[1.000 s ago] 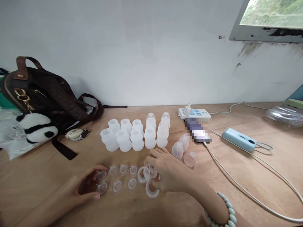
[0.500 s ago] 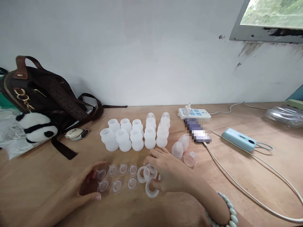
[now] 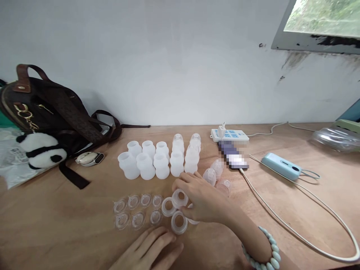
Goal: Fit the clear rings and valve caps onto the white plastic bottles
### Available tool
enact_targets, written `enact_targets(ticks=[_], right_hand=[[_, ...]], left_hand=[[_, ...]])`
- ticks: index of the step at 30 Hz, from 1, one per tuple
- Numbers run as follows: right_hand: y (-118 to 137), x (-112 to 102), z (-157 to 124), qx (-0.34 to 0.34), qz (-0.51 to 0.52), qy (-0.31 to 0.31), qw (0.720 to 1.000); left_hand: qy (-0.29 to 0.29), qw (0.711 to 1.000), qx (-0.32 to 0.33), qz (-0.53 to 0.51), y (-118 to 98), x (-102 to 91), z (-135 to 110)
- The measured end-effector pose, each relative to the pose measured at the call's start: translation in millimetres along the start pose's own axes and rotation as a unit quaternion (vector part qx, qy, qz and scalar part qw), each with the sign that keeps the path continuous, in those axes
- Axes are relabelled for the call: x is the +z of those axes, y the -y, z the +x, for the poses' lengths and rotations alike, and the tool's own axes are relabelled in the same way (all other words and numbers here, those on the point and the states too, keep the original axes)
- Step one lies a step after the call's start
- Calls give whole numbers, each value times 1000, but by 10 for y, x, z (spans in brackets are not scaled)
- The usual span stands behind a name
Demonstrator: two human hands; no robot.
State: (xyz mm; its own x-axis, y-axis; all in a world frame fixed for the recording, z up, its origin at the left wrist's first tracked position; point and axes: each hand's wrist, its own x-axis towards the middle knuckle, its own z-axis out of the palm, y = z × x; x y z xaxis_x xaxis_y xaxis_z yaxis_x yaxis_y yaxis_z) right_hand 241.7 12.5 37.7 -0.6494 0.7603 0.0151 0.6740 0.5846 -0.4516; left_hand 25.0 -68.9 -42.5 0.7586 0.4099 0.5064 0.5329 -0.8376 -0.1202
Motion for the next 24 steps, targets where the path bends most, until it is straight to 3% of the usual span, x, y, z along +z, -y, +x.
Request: enact_targets(ticks=[4,9,13,19,22,24], right_hand=[[12,15,-22,-15,-8,9,1000],[3,82,-19,-33,-11,14,999],[-14,140,-1,-40,-21,19,999],[-19,53,-9,-33,39,0,999],[-39,4,-15,-11,66,-53,996],[-59,9,-3,-2,69,-82,994]], left_hand=[[63,998,13,20,3,203,28],[115,993,6,24,50,153,41],[103,994,-3,25,41,133,64],[18,1000,10,14,25,110,79],[14,998,61,3,74,27,167],[43,992,120,-12,129,-45,255]])
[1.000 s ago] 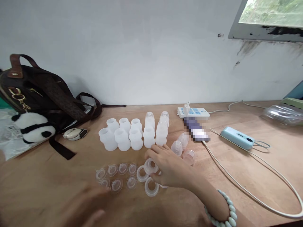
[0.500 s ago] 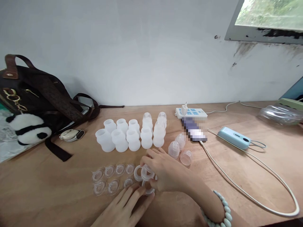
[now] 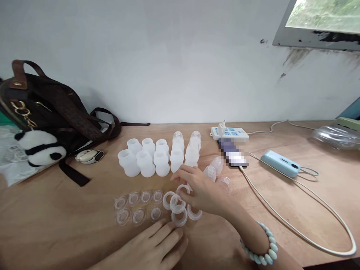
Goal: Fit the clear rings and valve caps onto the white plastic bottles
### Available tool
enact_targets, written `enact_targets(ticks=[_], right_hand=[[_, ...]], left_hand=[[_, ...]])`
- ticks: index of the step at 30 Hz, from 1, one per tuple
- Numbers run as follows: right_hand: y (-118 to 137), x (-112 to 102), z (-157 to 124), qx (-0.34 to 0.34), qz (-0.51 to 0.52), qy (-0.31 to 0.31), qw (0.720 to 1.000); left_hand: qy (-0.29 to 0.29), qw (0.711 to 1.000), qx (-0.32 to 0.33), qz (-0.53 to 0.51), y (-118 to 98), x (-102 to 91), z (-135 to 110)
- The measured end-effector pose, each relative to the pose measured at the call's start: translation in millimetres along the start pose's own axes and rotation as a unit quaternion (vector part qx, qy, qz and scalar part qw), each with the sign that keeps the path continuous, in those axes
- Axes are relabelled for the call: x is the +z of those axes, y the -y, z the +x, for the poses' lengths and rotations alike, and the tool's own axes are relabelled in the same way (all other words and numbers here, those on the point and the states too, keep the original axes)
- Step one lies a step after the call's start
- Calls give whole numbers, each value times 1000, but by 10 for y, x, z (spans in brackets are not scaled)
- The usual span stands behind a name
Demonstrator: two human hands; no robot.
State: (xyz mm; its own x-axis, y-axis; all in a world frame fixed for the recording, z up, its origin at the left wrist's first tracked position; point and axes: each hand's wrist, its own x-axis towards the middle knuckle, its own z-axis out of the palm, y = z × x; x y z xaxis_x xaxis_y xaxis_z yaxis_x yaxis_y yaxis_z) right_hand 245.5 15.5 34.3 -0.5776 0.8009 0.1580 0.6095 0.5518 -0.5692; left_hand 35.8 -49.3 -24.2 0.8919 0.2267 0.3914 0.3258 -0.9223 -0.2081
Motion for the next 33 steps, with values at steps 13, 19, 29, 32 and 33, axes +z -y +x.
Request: enact_targets(ticks=[13,19,29,32,33], right_hand=[[-119,-155,127,-45,-118,-373,919],[-384,-269,426,47,-334,-270,902],[21,-607,180,44,-230,-415,879],[289,-489,106,43,-110,-436,892],[360,-390,103,40,-76,-416,905]], left_hand=[[-19,997,71,16,310,-227,67],[-129,992,-4,17,483,-240,-73],[-238,950,-195,-52,546,-267,-184],[-252,926,-251,-129,554,-309,-146],[-250,921,-261,-148,555,-318,-133]])
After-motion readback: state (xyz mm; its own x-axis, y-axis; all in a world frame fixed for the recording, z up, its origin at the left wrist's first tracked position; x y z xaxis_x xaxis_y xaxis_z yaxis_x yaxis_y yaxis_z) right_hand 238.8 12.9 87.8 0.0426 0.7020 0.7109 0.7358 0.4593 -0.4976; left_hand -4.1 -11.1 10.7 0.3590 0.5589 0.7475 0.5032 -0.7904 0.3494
